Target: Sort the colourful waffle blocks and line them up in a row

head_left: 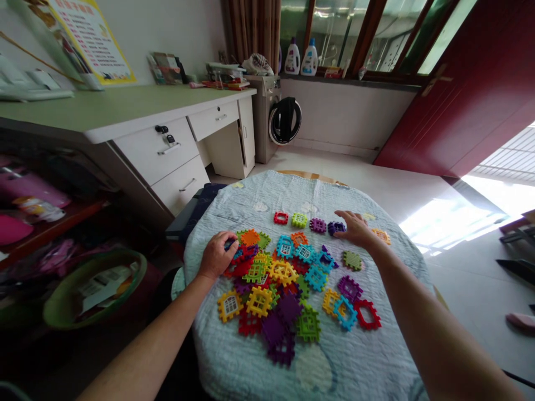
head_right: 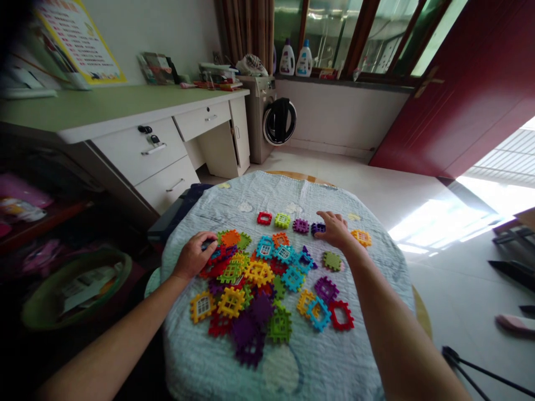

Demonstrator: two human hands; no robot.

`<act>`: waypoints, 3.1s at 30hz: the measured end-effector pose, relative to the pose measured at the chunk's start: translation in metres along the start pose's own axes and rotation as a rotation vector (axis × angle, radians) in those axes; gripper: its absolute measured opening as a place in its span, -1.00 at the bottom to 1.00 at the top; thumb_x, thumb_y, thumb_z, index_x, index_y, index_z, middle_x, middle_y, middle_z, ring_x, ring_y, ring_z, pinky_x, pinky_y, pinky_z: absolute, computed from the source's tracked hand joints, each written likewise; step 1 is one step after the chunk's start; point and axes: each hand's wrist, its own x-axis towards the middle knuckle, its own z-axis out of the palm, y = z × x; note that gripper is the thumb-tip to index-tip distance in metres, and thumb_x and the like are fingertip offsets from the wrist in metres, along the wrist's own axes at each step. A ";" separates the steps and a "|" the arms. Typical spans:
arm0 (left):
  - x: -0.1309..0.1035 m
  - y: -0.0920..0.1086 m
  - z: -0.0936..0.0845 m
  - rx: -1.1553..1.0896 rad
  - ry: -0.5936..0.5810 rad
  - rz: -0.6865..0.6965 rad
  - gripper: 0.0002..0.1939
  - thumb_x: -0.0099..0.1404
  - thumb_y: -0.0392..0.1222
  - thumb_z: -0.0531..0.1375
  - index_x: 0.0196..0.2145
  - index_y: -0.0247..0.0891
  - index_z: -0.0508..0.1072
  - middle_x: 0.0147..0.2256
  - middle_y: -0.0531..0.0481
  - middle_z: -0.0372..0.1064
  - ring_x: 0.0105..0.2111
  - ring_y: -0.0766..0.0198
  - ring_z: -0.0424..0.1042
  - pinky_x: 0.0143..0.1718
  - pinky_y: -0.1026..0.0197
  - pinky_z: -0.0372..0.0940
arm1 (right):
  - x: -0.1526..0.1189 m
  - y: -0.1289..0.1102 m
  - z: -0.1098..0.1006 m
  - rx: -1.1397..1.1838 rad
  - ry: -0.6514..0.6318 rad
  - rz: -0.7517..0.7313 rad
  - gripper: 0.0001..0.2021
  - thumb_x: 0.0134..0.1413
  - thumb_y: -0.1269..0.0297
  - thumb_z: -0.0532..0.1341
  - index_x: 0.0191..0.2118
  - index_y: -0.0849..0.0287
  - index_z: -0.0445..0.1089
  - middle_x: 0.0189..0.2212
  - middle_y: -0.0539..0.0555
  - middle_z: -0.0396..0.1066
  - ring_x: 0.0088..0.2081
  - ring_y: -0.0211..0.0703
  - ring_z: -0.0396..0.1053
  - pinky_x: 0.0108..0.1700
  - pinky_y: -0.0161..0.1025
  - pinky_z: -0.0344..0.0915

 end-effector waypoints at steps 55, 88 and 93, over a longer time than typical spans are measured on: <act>-0.020 0.051 -0.034 -0.246 -0.398 -0.002 -0.61 0.27 -0.24 0.02 0.01 -0.18 0.43 -0.03 -0.05 0.48 -0.02 0.18 0.45 0.08 0.10 0.30 | -0.154 -0.072 0.070 0.240 0.141 -0.248 -0.61 0.09 0.33 0.14 0.06 0.03 0.39 0.09 0.16 0.32 0.08 0.05 0.29 0.13 0.04 0.28; -0.009 0.052 -0.046 0.096 -0.722 0.232 -0.27 -0.02 -0.44 0.11 0.16 -0.17 0.29 0.14 -0.06 0.32 0.08 0.07 0.27 0.20 0.00 0.09 | -0.154 -0.074 0.071 0.199 0.153 -0.253 -0.64 0.12 0.31 0.12 0.05 0.07 0.39 0.08 0.17 0.33 0.07 0.03 0.30 0.12 0.02 0.29; -0.002 0.058 -0.038 0.119 -0.731 0.273 -0.28 -0.04 -0.37 0.16 0.14 -0.20 0.30 0.06 -0.12 0.34 0.07 0.02 0.28 0.24 -0.09 0.00 | -0.155 -0.074 0.071 0.200 0.152 -0.257 -0.63 0.13 0.33 0.11 0.06 0.07 0.39 0.09 0.16 0.32 0.07 0.02 0.30 0.13 0.02 0.29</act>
